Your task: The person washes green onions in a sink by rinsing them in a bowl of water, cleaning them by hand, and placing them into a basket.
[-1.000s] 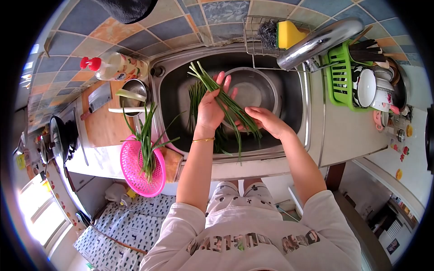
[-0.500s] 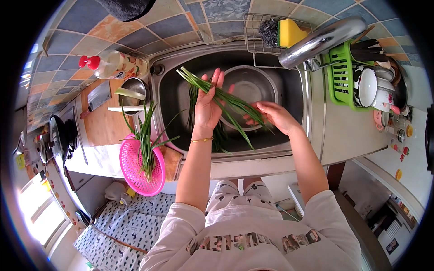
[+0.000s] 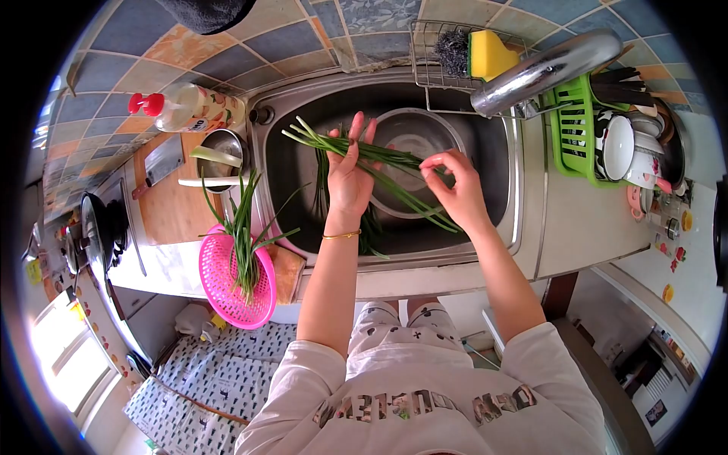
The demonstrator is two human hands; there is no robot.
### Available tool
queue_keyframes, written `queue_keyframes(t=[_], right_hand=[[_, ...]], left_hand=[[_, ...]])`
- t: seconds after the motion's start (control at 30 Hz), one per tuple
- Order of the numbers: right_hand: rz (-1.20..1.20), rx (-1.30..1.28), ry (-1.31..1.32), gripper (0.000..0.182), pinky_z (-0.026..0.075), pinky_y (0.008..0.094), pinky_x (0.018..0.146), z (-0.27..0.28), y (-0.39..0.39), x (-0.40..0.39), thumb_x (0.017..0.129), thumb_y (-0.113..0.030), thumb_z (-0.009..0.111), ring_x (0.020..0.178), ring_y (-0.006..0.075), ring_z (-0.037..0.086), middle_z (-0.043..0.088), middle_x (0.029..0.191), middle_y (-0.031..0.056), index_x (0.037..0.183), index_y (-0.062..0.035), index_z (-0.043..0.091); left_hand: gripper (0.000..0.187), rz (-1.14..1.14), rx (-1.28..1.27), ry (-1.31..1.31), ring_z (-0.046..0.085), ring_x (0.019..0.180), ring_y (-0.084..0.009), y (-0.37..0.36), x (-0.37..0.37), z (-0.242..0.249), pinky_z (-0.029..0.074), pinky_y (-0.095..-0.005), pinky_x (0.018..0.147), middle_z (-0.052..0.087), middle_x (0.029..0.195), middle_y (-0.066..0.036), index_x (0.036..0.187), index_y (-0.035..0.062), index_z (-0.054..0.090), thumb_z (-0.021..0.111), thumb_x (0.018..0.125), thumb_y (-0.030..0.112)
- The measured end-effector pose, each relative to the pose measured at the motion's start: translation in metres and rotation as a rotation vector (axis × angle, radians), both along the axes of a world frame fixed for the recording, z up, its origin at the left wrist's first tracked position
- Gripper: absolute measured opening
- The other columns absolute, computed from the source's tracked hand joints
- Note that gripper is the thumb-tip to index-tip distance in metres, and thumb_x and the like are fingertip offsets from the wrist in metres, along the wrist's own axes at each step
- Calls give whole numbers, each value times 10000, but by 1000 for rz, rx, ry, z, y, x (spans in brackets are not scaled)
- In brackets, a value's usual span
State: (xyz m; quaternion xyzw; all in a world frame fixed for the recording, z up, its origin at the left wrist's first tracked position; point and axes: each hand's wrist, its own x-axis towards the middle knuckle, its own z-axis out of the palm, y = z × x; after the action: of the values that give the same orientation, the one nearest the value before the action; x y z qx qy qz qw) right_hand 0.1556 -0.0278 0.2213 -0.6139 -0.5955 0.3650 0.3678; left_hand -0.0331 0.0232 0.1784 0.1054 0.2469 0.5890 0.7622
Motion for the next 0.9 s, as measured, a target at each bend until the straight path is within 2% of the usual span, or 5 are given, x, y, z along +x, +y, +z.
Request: queue_keyframes(t=[0.2,0.33,0.43,0.73,0.9], right_hand=[[177,-305,75,277,486,280,638,-14,1,-13,795,-242,755,717,147,645,659,742,50,929,-23,651],[160,-741,612,288,527,263,630,-25,13,5,909,-263,638,733,156,653,682,807,98,1005,8,659],[197,-911,843,351,549,292,755,-16,17,15,958,-255,552,870,202,675,681,980,168,1129,48,594],[221,-921,903,421,532,321,820,-6,15,26,984,-296,485,947,232,670,656,1087,212,1174,72,565],[132,-949,823,406,519,309,826,-7,18,33,972,-324,511,960,212,662,666,1058,159,1154,33,577]], left_hand=[[253,11,-6,40,308,1377,-306,1,2,2,365,-619,1011,365,1462,-78,1159,248,400,385,988,62],[211,-5,10,17,286,1387,-312,2,-4,-4,324,-668,1033,338,1480,-92,1152,215,399,340,1002,79],[199,0,-5,-4,288,1385,-313,3,-11,-8,311,-686,1036,337,1479,-94,1134,209,403,333,1002,77],[196,44,-8,-16,285,1387,-315,8,-22,-11,302,-700,1036,344,1478,-95,1112,204,432,333,1001,77],[190,101,-28,41,291,1387,-294,9,-24,-13,320,-678,1034,381,1456,-93,1079,199,444,353,993,57]])
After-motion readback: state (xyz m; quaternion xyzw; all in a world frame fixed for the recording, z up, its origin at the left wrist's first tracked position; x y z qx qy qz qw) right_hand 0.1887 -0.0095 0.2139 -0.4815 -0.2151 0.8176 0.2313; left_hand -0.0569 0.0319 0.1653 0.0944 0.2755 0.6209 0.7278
